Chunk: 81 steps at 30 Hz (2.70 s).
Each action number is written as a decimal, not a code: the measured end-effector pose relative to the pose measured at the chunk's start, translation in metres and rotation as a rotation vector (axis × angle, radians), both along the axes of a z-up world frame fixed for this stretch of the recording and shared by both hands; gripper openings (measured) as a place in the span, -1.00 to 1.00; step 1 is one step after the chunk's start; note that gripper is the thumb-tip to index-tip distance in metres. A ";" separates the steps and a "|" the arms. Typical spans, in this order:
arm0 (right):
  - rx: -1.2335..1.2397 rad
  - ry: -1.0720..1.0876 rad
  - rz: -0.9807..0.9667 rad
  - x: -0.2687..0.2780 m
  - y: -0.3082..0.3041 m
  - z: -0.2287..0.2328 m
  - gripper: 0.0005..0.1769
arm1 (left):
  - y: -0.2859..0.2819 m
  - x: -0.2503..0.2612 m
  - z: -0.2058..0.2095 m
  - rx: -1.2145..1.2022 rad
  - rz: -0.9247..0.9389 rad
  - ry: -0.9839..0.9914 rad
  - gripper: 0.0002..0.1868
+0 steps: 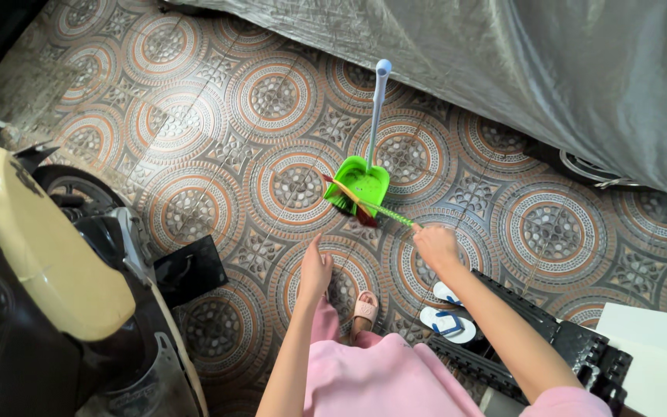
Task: The person sweeps the floor around a covered vehicle and a motor scooter using a broom and a dustpan.
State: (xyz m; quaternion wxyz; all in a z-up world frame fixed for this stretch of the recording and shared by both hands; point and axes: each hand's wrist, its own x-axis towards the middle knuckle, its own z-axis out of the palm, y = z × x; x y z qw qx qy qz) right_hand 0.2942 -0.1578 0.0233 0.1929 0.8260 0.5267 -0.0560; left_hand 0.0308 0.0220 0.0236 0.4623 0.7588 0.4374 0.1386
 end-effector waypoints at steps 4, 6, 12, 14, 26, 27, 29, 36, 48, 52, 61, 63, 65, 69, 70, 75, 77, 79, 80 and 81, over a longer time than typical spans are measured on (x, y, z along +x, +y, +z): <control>0.062 -0.097 0.031 -0.010 0.009 0.030 -0.65 | 0.017 0.019 -0.016 0.028 -0.033 -0.046 -0.36; 0.105 -0.066 0.014 -0.005 0.012 0.047 -0.60 | 0.029 0.033 -0.029 0.073 -0.066 -0.076 -0.36; 0.014 0.158 -0.276 0.023 0.033 0.079 -0.65 | 0.064 0.080 -0.050 0.056 -0.188 -0.131 -0.38; 0.096 0.175 -0.277 0.028 0.037 0.084 -0.57 | 0.081 0.094 -0.055 0.082 -0.248 -0.183 -0.41; 0.014 -0.001 -0.584 0.024 0.042 0.187 -0.83 | 0.080 0.167 -0.059 -0.027 -0.521 -0.187 -0.40; 0.010 0.003 -0.624 0.024 0.040 0.189 -0.83 | 0.076 0.174 -0.060 -0.039 -0.539 -0.191 -0.40; 0.005 0.010 -0.697 0.026 0.035 0.192 -0.83 | 0.072 0.188 -0.064 -0.058 -0.568 -0.199 -0.39; 0.011 -0.019 -0.749 0.046 0.015 0.174 -0.81 | 0.067 0.224 -0.071 0.067 -0.546 -0.157 -0.32; 0.040 -0.027 -0.763 0.120 0.043 0.149 -0.70 | 0.144 0.327 -0.014 0.386 -0.280 -0.254 0.11; 0.039 -0.033 -0.848 0.128 0.047 0.146 -0.69 | 0.178 0.351 -0.019 0.343 -0.349 -0.086 0.11; -0.036 0.035 -1.098 0.130 0.054 0.147 -0.78 | 0.216 0.374 -0.060 0.265 -0.565 0.004 -0.55; -0.060 0.035 -1.124 0.125 0.055 0.147 -0.78 | 0.217 0.376 -0.055 0.254 -0.590 -0.011 -0.62; -0.056 0.018 -1.129 0.120 0.058 0.145 -0.77 | 0.220 0.376 -0.053 0.255 -0.618 -0.026 -0.65; -0.043 0.007 -1.177 0.115 0.067 0.147 -0.78 | 0.235 0.376 -0.055 0.259 -0.602 -0.142 -0.75; -0.043 0.003 -1.182 0.114 0.069 0.149 -0.78 | 0.240 0.376 -0.053 0.248 -0.594 -0.186 -0.73; -0.049 0.016 -1.200 0.118 0.078 0.152 -0.80 | 0.262 0.375 -0.043 0.257 -0.414 -0.237 -0.75; -0.048 -0.006 -1.182 0.119 0.080 0.153 -0.80 | 0.275 0.373 -0.041 0.294 -0.332 -0.257 -0.73; -0.039 -0.017 -1.189 0.120 0.082 0.154 -0.80 | 0.286 0.367 -0.041 0.311 -0.243 -0.235 -0.68; -0.034 -0.022 -1.193 0.121 0.083 0.154 -0.80 | 0.291 0.364 -0.041 0.319 -0.199 -0.225 -0.65; -0.042 -0.018 -1.200 0.122 0.084 0.153 -0.80 | 0.294 0.360 -0.041 0.281 -0.158 -0.171 -0.63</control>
